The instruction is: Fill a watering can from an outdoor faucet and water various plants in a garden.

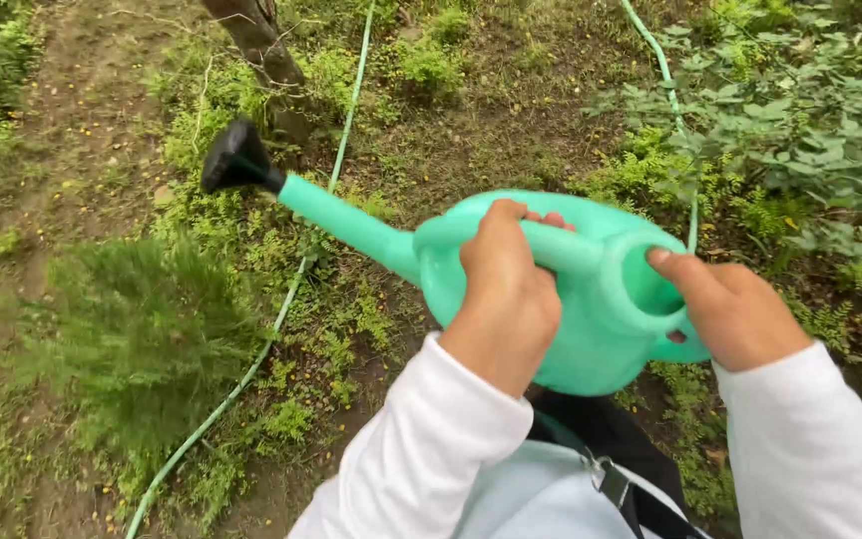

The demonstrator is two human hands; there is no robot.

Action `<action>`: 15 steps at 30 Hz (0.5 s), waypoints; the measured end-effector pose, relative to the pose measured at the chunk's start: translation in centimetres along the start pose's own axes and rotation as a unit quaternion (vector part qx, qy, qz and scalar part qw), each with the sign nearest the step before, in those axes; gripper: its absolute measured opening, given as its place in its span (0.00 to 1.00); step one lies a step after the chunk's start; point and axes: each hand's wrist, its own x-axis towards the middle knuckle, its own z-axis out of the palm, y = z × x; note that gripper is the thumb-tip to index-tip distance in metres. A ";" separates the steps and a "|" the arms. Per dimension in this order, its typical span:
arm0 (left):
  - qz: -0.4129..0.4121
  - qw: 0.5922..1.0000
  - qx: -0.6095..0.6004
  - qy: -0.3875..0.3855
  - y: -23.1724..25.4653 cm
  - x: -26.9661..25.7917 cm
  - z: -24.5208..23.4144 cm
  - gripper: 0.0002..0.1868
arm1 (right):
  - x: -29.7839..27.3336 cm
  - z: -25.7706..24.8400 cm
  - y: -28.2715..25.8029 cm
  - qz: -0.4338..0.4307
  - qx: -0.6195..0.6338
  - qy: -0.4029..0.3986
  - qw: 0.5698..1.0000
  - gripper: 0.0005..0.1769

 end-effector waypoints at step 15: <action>0.023 0.999 0.029 0.021 2.7 11.5 11.8 0.05 | 15.2 -2.0 -5.5 0.003 0.061 -0.045 0.997 0.38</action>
